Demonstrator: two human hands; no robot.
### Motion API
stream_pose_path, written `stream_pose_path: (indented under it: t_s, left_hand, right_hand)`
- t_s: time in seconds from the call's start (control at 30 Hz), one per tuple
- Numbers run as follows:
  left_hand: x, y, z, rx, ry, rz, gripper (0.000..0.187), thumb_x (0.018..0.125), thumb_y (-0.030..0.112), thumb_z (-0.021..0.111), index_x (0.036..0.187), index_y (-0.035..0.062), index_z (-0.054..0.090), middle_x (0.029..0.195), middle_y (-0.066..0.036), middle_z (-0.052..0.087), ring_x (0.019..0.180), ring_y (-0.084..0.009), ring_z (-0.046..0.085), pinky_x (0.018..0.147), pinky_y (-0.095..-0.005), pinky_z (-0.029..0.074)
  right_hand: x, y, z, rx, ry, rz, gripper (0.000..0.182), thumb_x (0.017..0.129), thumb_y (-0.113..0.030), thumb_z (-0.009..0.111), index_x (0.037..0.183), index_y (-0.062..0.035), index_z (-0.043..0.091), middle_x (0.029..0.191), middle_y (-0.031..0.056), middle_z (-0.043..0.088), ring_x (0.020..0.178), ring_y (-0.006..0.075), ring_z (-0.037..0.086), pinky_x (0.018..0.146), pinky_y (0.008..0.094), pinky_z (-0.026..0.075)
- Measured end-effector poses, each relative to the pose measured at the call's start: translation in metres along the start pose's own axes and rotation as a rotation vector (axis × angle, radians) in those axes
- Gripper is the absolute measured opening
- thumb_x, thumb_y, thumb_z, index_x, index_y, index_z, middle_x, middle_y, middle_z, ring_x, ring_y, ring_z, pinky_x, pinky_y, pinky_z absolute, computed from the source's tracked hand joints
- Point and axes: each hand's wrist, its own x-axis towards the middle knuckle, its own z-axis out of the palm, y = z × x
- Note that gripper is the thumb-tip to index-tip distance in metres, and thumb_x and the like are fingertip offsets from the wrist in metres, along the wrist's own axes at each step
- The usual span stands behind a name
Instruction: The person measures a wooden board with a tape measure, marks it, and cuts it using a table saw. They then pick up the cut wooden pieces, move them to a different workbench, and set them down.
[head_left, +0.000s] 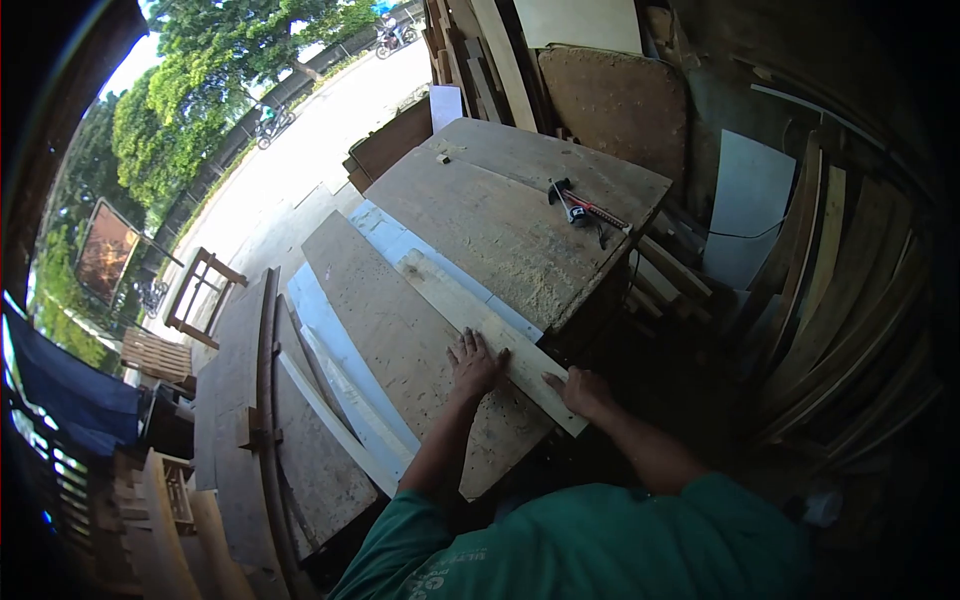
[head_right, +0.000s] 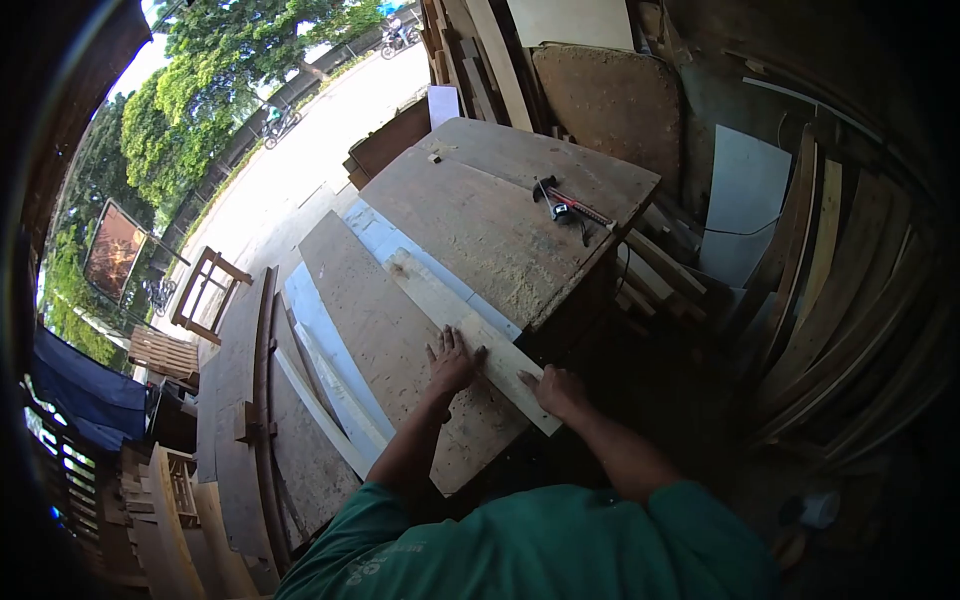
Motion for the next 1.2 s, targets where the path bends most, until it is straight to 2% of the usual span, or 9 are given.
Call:
stream_pose_path:
  t_s: [0.37, 0.5, 0.57, 0.7, 0.87, 0.9, 1.0, 1.1, 1.2]
  left_hand:
    - [-0.021, 0.012, -0.006, 0.032, 0.08, -0.036, 0.087, 0.095, 0.059, 0.037, 0.153, -0.0015, 0.014, 0.163, -0.017, 0.005, 0.151, -0.0306, -0.002, 0.118, -0.0558, -0.006]
    - [-0.027, 0.014, -0.001, 0.014, 0.173, -0.031, 0.087, 0.095, 0.058, 0.039, 0.153, -0.0015, 0.014, 0.163, -0.017, 0.005, 0.151, -0.0297, -0.003, 0.118, -0.0555, -0.007]
    - [-0.033, 0.016, 0.002, -0.002, 0.211, -0.022, 0.087, 0.095, 0.057, 0.04, 0.153, -0.0015, 0.014, 0.163, -0.017, 0.006, 0.151, -0.0298, -0.004, 0.117, -0.0554, -0.008]
    - [-0.048, 0.022, 0.017, 0.027, 0.213, 0.043, 0.088, 0.094, 0.059, 0.041, 0.153, -0.0018, 0.016, 0.162, -0.018, 0.007, 0.151, -0.0306, -0.004, 0.118, -0.0548, -0.009]
    - [-0.08, 0.052, 0.037, 0.059, 0.188, 0.16, 0.092, 0.092, 0.062, 0.043, 0.152, -0.0036, 0.019, 0.162, -0.019, 0.009, 0.151, -0.0314, -0.002, 0.118, -0.0556, -0.007]
    - [-0.075, 0.051, 0.051, 0.059, 0.258, 0.213, 0.09, 0.091, 0.063, 0.044, 0.152, 0.0007, 0.021, 0.162, -0.018, 0.011, 0.15, -0.0341, 0.002, 0.118, -0.0574, -0.003]
    - [-0.072, 0.063, 0.053, 0.006, 0.228, 0.292, 0.083, 0.092, 0.063, 0.043, 0.153, 0.0097, 0.025, 0.162, -0.016, 0.013, 0.15, -0.037, 0.004, 0.118, -0.0588, 0.002]
    - [-0.072, 0.078, 0.05, -0.034, 0.175, 0.349, 0.074, 0.094, 0.063, 0.041, 0.152, 0.018, 0.03, 0.162, -0.014, 0.015, 0.149, -0.0388, 0.005, 0.118, -0.0594, 0.005]
    - [-0.07, 0.078, 0.041, -0.033, 0.145, 0.314, 0.071, 0.095, 0.062, 0.039, 0.151, 0.0189, 0.034, 0.162, -0.013, 0.015, 0.149, -0.0385, 0.005, 0.118, -0.0595, 0.006]
  right_hand:
    - [0.007, 0.019, 0.03, 0.025, 0.06, -0.021, 0.081, 0.088, -0.073, 0.044, 0.104, 0.004, 0.064, 0.099, 0.0302, 0.067, 0.099, 0.0452, 0.065, 0.086, 0.0505, 0.052]
    - [0.019, 0.036, 0.048, 0.047, 0.093, -0.065, 0.081, 0.088, -0.073, 0.044, 0.106, 0.004, 0.063, 0.099, 0.0318, 0.067, 0.099, 0.0465, 0.064, 0.086, 0.0506, 0.052]
    - [0.021, 0.044, 0.053, 0.055, 0.136, -0.095, 0.082, 0.087, -0.074, 0.044, 0.103, 0.004, 0.063, 0.094, 0.0319, 0.067, 0.095, 0.0477, 0.065, 0.082, 0.0524, 0.052]
    - [-0.006, 0.059, 0.048, 0.071, 0.127, -0.085, 0.082, 0.087, -0.075, 0.044, 0.1, 0.0038, 0.062, 0.09, 0.0318, 0.067, 0.092, 0.0485, 0.065, 0.08, 0.0536, 0.052]
    - [-0.062, 0.113, 0.041, 0.062, 0.085, -0.052, 0.08, 0.086, -0.074, 0.047, 0.099, 0.0041, 0.061, 0.089, 0.0317, 0.066, 0.091, 0.0483, 0.065, 0.077, 0.053, 0.053]
    - [-0.077, 0.123, 0.038, 0.069, 0.077, -0.048, 0.079, 0.086, -0.073, 0.048, 0.099, 0.004, 0.06, 0.088, 0.0317, 0.066, 0.091, 0.0482, 0.065, 0.077, 0.0528, 0.053]
    - [-0.12, 0.14, 0.021, 0.044, 0.024, 0.067, 0.076, 0.088, -0.07, 0.05, 0.1, 0.004, 0.06, 0.091, 0.0318, 0.066, 0.091, 0.048, 0.065, 0.077, 0.0527, 0.053]
    - [-0.154, 0.123, -0.023, 0.032, -0.111, 0.155, 0.072, 0.091, -0.066, 0.048, 0.111, 0.0031, 0.056, 0.099, 0.0309, 0.066, 0.098, 0.0471, 0.064, 0.083, 0.0521, 0.052]
    - [-0.162, 0.104, -0.042, 0.0, -0.107, 0.121, 0.068, 0.093, -0.062, 0.047, 0.113, 0.0023, 0.056, 0.099, 0.0312, 0.066, 0.098, 0.0471, 0.064, 0.084, 0.0516, 0.052]
